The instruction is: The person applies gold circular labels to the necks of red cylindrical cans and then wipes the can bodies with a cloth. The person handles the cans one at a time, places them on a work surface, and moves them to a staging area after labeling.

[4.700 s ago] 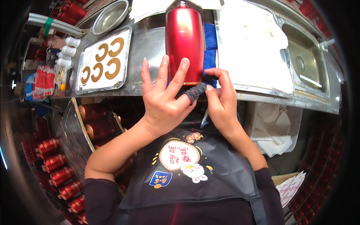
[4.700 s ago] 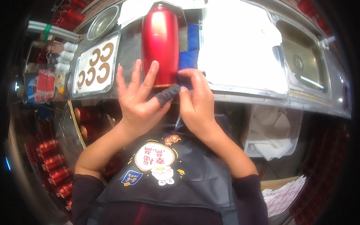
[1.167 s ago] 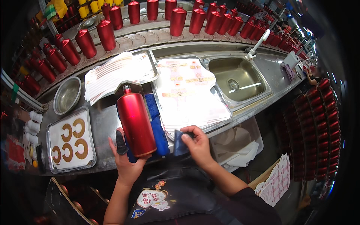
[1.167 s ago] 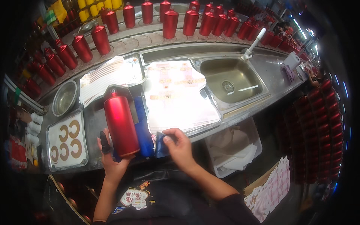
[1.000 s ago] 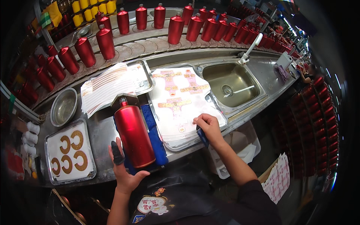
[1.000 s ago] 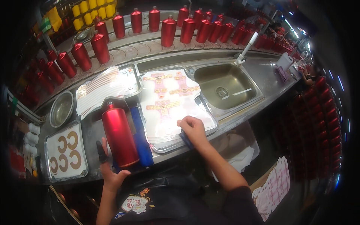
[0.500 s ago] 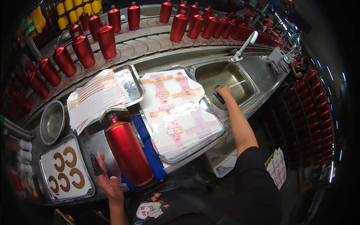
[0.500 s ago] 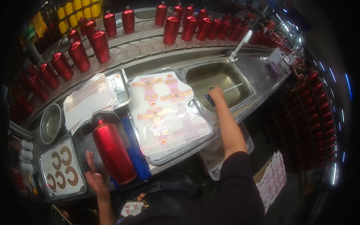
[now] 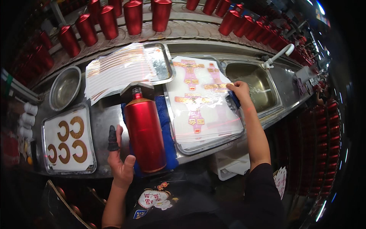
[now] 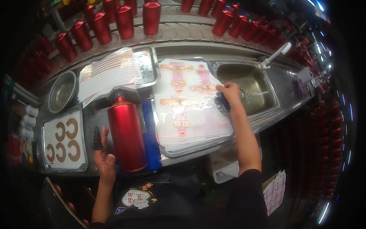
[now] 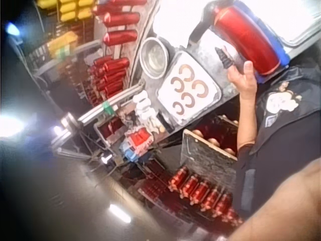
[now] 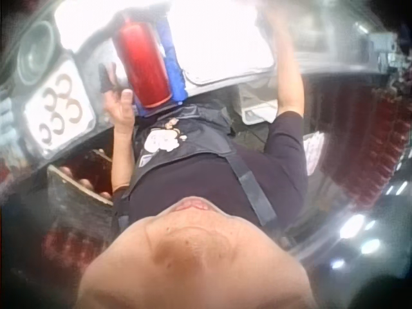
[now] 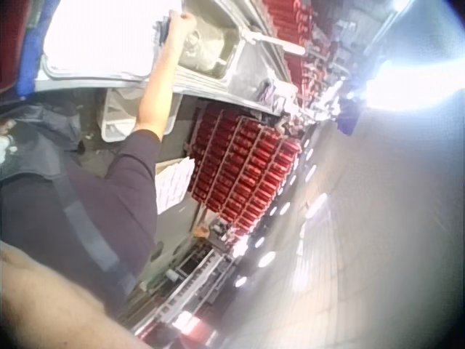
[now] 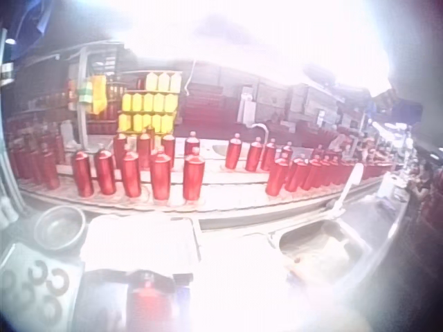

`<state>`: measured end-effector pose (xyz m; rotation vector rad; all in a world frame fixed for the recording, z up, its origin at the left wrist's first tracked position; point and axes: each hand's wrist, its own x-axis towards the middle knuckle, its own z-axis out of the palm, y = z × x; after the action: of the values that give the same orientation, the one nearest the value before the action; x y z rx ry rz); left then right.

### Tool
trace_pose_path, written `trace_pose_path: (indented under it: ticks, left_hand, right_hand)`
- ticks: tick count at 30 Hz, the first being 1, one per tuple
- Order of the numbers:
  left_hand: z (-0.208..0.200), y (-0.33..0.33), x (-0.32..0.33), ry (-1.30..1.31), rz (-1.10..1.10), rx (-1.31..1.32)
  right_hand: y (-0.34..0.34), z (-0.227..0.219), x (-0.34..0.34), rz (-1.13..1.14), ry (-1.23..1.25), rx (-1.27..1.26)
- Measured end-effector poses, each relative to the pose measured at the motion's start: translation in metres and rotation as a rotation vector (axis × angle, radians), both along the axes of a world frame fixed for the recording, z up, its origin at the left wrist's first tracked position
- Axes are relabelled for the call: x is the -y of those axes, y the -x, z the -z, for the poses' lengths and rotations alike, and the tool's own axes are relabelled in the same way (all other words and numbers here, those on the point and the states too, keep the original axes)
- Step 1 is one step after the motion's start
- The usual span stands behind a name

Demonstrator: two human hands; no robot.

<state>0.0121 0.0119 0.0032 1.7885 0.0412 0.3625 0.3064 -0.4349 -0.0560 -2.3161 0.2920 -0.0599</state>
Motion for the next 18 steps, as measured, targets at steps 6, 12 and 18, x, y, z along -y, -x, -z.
trace_pose_path:
  ticks: [6, 12, 18]
  left_hand:
    - [-0.022, 0.015, -0.007, -0.134, 0.279, -0.135]
    - [-0.014, 0.008, 0.006, -0.489, 0.174, 0.073]
    - [-0.021, 0.016, 0.0, -0.639, 0.202, 0.001]
  right_hand:
    - [0.009, -0.018, 0.003, -0.092, 0.133, 0.308]
    - [0.027, -0.068, -0.038, -0.166, -0.277, 0.11]
    - [0.072, -0.124, -0.116, -0.248, -0.619, -0.008]
